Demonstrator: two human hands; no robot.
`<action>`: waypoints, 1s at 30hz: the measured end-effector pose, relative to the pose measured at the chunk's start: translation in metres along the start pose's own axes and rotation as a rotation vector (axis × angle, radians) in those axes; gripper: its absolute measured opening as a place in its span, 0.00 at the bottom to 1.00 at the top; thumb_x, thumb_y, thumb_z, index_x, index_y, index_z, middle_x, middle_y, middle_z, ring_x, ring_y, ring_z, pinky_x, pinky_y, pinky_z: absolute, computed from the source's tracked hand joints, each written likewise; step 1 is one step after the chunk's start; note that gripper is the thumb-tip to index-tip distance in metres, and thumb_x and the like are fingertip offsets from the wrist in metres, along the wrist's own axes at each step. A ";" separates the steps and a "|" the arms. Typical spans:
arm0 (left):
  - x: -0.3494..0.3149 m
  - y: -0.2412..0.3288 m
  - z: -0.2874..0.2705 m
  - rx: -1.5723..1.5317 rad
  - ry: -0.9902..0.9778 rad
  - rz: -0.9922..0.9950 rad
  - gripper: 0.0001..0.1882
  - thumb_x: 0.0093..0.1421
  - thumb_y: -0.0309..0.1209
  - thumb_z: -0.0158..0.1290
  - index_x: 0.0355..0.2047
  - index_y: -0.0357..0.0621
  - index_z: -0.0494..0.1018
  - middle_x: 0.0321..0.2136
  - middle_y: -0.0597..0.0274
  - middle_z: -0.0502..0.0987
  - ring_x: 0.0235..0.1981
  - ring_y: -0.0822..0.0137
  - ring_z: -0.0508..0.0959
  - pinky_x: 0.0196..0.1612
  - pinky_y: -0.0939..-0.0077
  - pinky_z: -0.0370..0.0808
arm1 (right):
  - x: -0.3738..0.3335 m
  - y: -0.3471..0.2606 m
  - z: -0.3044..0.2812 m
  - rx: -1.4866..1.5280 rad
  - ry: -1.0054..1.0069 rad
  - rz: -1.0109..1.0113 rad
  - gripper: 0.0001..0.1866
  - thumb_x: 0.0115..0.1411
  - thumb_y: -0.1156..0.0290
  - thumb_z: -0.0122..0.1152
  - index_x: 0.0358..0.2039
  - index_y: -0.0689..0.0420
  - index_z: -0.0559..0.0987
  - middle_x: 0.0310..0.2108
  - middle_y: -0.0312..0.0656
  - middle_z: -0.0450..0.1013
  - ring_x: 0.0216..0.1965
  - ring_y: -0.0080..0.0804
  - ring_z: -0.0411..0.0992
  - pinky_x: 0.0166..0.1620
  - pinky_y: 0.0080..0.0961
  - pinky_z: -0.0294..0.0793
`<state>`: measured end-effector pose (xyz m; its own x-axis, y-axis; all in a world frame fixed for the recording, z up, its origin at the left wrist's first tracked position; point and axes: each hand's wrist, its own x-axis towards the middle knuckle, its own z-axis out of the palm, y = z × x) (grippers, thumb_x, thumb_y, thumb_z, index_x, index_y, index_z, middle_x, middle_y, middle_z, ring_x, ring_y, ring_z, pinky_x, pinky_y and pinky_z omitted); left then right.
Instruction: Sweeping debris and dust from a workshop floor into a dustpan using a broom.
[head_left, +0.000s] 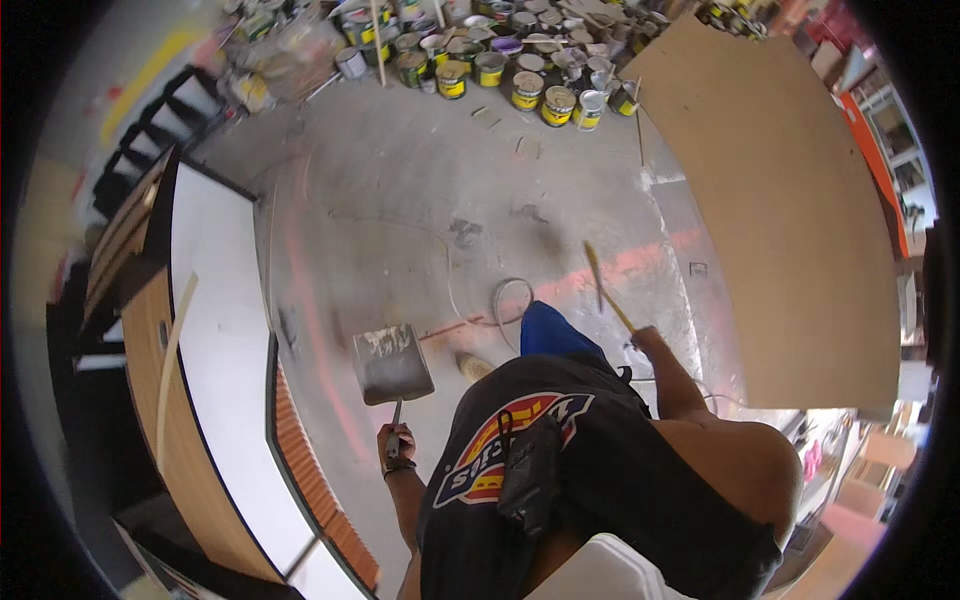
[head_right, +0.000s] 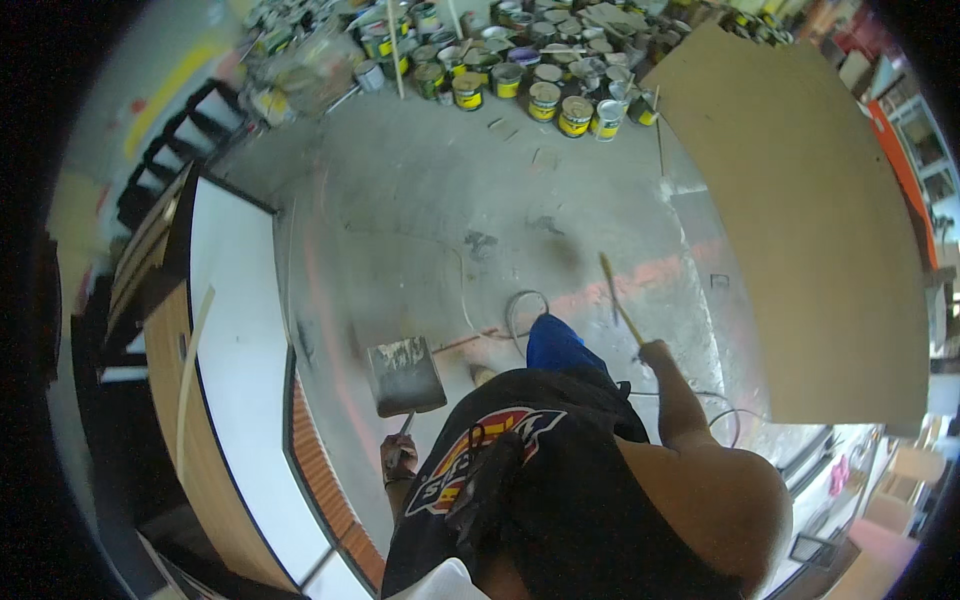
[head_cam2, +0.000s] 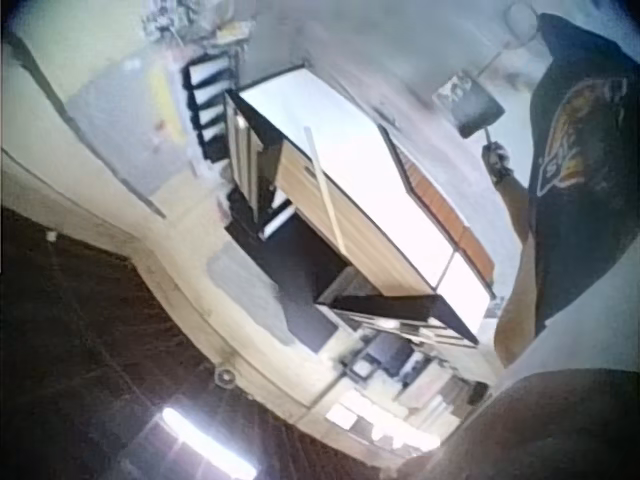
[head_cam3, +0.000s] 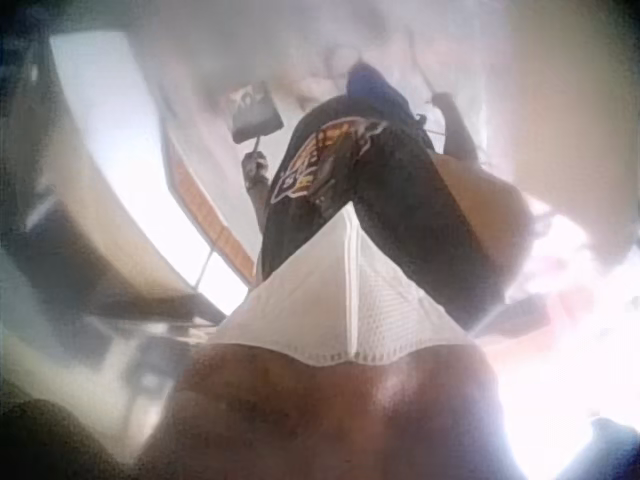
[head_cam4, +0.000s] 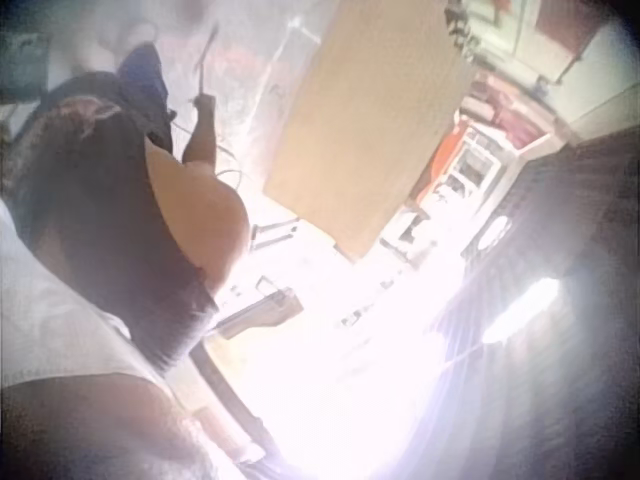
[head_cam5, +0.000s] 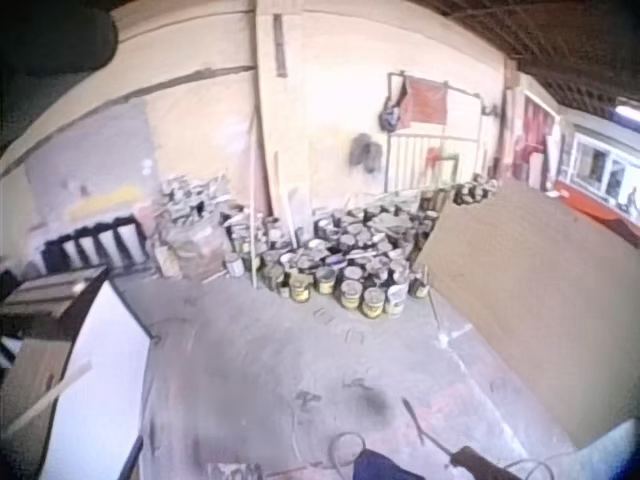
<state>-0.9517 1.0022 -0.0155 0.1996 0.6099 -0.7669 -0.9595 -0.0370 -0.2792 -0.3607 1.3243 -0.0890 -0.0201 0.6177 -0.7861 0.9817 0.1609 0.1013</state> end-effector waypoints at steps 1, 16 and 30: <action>0.009 0.014 0.040 -0.003 -0.025 0.002 0.09 0.49 0.31 0.41 0.15 0.42 0.62 0.11 0.67 0.65 0.13 0.73 0.69 0.18 0.82 0.73 | -0.006 0.010 0.006 0.055 0.009 0.010 0.09 0.45 0.63 0.52 0.21 0.52 0.77 0.18 0.37 0.73 0.19 0.29 0.71 0.26 0.28 0.69; 0.236 0.117 0.431 0.323 0.023 -0.036 0.08 0.52 0.26 0.39 0.30 0.33 0.57 0.14 0.67 0.61 0.14 0.76 0.64 0.15 0.84 0.66 | 0.131 0.073 0.028 0.950 0.065 1.030 0.07 0.48 0.68 0.52 0.21 0.55 0.78 0.24 0.46 0.74 0.25 0.35 0.73 0.24 0.33 0.70; 0.345 0.094 0.685 0.688 0.175 0.112 0.12 0.52 0.26 0.40 0.34 0.29 0.58 0.14 0.68 0.62 0.13 0.77 0.66 0.15 0.85 0.67 | 0.375 -0.197 -0.439 0.981 0.095 0.389 0.16 0.43 0.65 0.49 0.28 0.63 0.76 0.31 0.55 0.72 0.36 0.45 0.71 0.38 0.35 0.70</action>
<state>-1.1085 1.7513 0.0894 0.0660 0.4937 -0.8671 -0.8725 0.4502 0.1900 -0.6450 1.8621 -0.1368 0.3551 0.5574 -0.7505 0.6457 -0.7268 -0.2343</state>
